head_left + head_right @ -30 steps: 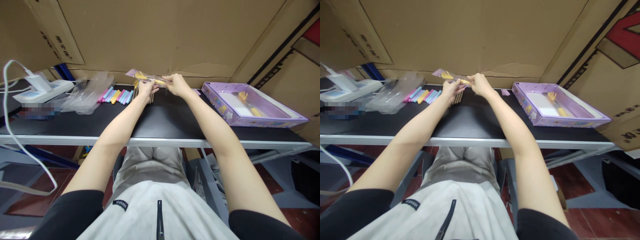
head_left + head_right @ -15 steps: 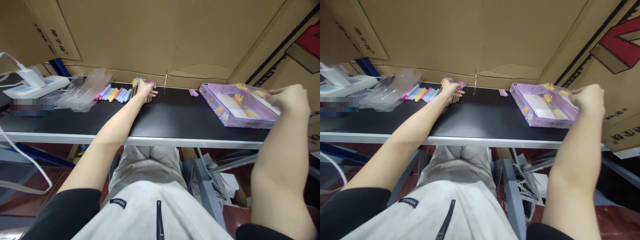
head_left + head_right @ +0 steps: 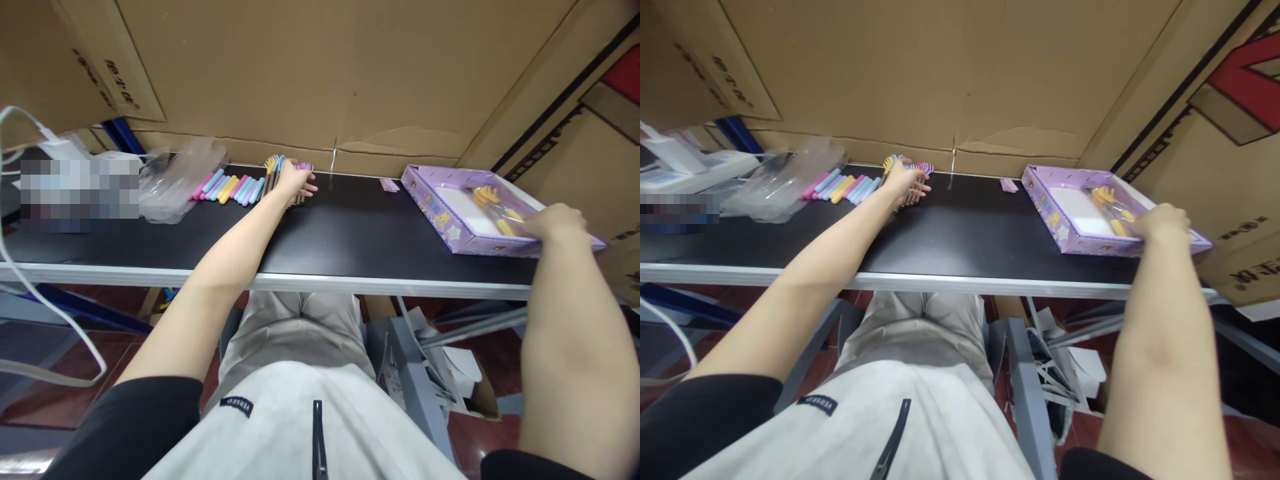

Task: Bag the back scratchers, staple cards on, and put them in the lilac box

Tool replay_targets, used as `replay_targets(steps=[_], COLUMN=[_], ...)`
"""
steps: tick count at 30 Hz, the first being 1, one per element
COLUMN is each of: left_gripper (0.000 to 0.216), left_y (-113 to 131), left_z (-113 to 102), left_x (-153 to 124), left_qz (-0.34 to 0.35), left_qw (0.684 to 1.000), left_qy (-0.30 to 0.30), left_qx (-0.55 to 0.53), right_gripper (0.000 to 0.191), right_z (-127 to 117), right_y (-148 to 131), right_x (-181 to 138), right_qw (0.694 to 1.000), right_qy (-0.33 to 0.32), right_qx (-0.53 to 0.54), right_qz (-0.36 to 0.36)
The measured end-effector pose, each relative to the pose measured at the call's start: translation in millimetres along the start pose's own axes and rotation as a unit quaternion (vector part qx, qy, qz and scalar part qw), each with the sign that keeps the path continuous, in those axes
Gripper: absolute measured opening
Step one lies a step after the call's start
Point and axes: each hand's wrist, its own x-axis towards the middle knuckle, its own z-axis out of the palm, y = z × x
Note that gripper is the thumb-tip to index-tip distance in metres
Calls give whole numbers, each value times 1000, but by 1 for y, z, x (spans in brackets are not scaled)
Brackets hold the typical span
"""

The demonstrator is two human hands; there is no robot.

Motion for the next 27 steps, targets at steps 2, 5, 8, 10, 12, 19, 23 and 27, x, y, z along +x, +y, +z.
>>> replay_targets(steps=[2, 5, 8, 10, 12, 19, 23, 27], left_gripper=[57, 50, 36, 26, 19, 15, 15, 14], left_y=[-2, -3, 4, 13, 24, 29, 14, 4], left_z=[0, -3, -11, -21, -33, -84, -94, -90], left_x=[1, 5, 14, 20, 25, 36, 34, 29], left_qz=[3, 17, 53, 64, 58, 159, 169, 188], left_qw=[1000, 999, 996, 991, 986, 939, 952, 924], left_qy=[-3, -13, -18, -10, 3, 51, 77, 32], left_qx=[0, 25, 75, 118, 158, 301, 245, 333], right_gripper=[87, 36, 18, 23, 22, 40, 37, 39], right_z=[-6, -13, -20, -25, -33, -73, -70, -20], right_y=[-11, -30, -52, -72, -98, -202, -258, -294], right_x=[-10, -20, -26, -34, -47, -131, -172, -195], right_qw=[995, 992, 989, 990, 994, 975, 936, 880], right_qy=[-38, -31, -35, -39, -19, 29, 10, -60], right_qx=[-30, -74, -115, -116, -108, 40, 130, 211], right_qz=[86, 98, 90, 70, 14, -219, -327, -420])
